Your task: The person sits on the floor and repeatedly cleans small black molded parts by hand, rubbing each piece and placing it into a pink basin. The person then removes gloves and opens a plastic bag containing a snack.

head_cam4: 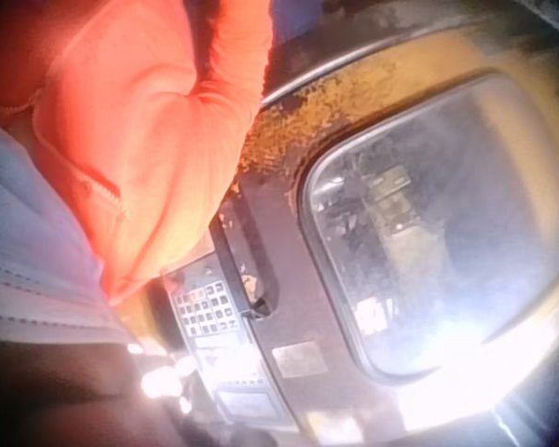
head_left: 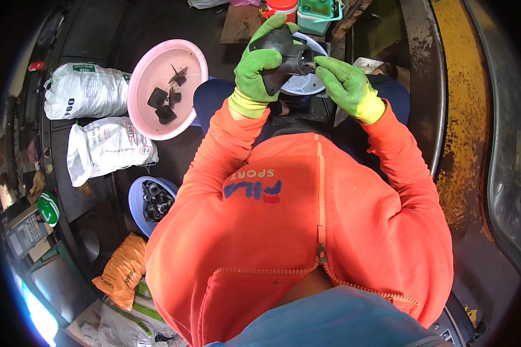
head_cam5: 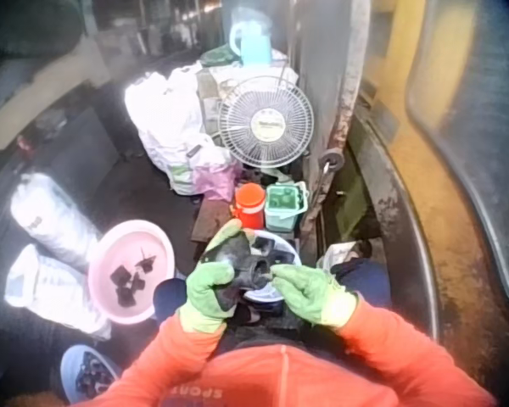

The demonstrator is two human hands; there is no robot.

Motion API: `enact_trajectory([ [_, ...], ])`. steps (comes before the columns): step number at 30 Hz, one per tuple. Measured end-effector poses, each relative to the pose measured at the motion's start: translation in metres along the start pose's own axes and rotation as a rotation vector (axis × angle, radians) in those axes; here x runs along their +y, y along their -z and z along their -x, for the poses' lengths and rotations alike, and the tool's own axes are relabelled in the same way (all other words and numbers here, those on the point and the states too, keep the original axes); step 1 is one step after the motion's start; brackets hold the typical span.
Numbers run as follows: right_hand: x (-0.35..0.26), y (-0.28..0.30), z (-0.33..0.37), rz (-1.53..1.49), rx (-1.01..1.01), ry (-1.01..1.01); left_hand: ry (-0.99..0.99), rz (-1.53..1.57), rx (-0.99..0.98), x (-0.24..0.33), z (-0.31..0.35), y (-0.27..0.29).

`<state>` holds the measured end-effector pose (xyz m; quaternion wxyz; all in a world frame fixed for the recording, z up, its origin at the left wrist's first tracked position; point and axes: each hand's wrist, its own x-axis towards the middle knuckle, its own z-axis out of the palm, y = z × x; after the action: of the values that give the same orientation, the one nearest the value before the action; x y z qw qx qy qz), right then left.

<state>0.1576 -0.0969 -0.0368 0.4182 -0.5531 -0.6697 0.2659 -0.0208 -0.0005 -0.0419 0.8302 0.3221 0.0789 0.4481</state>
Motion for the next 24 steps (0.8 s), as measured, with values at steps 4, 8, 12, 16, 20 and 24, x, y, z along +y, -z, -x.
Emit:
enact_trajectory([
  [4, -0.004, -0.01, 0.0, -0.076, 0.06, -0.048, -0.142, -0.06, -0.136, 0.002, -0.003, 0.0],
  [8, -0.013, -0.017, -0.003, -0.282, 0.065, -0.167, -0.306, -0.192, -0.211, 0.002, -0.008, 0.002],
  [12, -0.033, -0.017, -0.001, -0.595, 0.022, -0.369, -0.49, -0.439, -0.264, 0.002, -0.015, 0.008],
  [16, -0.053, -0.008, 0.004, -0.791, -0.06, -0.513, -0.678, -0.697, -0.355, 0.004, -0.021, 0.016],
  [20, -0.062, 0.004, 0.003, -1.006, -0.188, -0.689, -0.85, -0.938, -0.387, 0.007, -0.024, 0.02],
  [24, -0.056, 0.013, -0.007, -1.236, -0.177, -0.775, -0.775, -0.85, -0.313, 0.005, -0.023, 0.019],
])
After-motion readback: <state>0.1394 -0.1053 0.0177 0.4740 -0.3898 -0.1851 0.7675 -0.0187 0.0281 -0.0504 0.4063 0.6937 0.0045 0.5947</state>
